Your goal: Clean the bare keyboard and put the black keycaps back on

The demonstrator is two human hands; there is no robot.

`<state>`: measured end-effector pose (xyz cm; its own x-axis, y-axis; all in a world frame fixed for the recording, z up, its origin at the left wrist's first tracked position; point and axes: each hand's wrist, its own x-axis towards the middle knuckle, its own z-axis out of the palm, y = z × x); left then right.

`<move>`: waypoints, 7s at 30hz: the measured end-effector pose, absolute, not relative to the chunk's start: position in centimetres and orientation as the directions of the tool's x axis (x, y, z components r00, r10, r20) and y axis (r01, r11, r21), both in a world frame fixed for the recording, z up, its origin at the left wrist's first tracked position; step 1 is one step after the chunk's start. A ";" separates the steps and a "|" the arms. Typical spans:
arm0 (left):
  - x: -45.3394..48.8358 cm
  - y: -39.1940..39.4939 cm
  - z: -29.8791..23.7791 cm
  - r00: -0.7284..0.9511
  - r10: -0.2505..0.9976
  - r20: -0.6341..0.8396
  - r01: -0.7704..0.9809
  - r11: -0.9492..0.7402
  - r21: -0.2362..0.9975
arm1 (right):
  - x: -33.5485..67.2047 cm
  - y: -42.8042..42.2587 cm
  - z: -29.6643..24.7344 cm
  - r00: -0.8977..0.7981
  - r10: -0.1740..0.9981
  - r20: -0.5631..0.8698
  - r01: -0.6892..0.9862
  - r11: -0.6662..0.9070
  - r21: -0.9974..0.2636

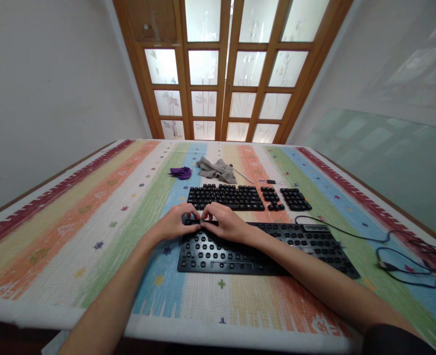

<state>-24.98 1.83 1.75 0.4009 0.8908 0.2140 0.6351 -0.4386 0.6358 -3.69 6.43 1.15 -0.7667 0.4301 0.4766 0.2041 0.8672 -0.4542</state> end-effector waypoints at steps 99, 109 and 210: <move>-25.3 2.2 1.7 0.465 0.865 0.186 0.646 -0.476 0.597 | -3.4 7.2 -1.0 -0.808 0.337 0.482 0.235 0.936 -0.261; -25.3 2.2 2.0 0.491 0.856 0.161 0.634 -0.478 0.608 | -3.3 7.3 -0.9 -0.828 0.292 0.478 0.205 0.952 -0.225; -23.9 1.7 1.9 0.429 0.882 0.195 0.680 -0.457 0.573 | -9.0 20.4 0.9 -0.626 0.729 0.278 0.609 0.679 -0.410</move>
<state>-23.92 1.66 1.88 0.4289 0.8821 0.1948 0.6799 -0.4572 0.5734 -8.95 20.38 0.88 -0.6259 0.7288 0.2778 0.6091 0.6792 -0.4096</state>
